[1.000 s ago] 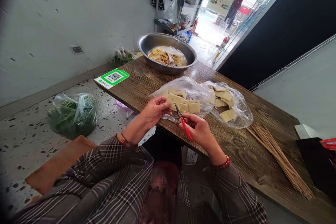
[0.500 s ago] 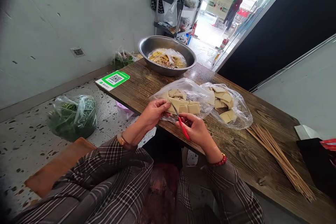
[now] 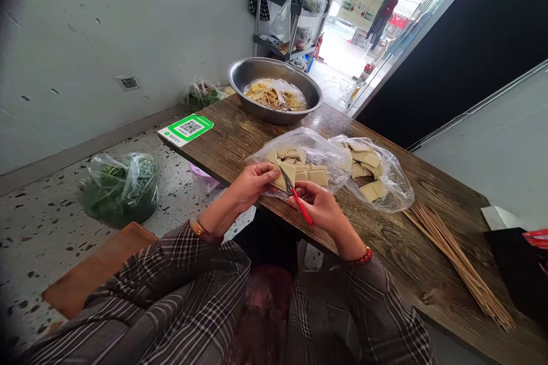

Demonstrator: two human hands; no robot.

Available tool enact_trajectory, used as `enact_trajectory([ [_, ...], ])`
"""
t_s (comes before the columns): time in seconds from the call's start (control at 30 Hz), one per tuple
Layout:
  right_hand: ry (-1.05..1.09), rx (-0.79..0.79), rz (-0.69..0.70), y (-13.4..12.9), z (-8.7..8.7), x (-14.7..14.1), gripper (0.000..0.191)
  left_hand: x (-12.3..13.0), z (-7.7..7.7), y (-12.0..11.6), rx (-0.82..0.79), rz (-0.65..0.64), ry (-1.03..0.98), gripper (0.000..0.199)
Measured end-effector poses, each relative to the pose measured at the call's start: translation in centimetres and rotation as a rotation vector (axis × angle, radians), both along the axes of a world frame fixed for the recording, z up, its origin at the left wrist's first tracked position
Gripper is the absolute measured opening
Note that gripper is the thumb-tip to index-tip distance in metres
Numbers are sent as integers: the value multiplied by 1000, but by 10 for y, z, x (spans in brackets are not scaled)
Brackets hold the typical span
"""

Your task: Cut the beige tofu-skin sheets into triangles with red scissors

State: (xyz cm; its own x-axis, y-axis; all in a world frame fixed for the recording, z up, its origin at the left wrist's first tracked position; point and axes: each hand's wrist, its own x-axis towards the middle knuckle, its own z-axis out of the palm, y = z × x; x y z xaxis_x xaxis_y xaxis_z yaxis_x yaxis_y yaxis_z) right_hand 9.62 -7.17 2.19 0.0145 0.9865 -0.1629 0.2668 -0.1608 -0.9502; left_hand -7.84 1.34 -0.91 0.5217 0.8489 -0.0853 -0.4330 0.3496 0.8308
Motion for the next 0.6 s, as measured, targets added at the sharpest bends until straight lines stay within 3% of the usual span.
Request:
enact_trajectory([
  [0.13,90,-50,-10,6,5,-5,55,-4,0,2,1,-19,6,42],
  [0.43,59,-66,-29,10,8,-6,52,-11,-4,5,-16,-14,16,43],
  [0.6,93,30,-114,14,1,-3,51,-12,-8,11,46,87,90,35],
])
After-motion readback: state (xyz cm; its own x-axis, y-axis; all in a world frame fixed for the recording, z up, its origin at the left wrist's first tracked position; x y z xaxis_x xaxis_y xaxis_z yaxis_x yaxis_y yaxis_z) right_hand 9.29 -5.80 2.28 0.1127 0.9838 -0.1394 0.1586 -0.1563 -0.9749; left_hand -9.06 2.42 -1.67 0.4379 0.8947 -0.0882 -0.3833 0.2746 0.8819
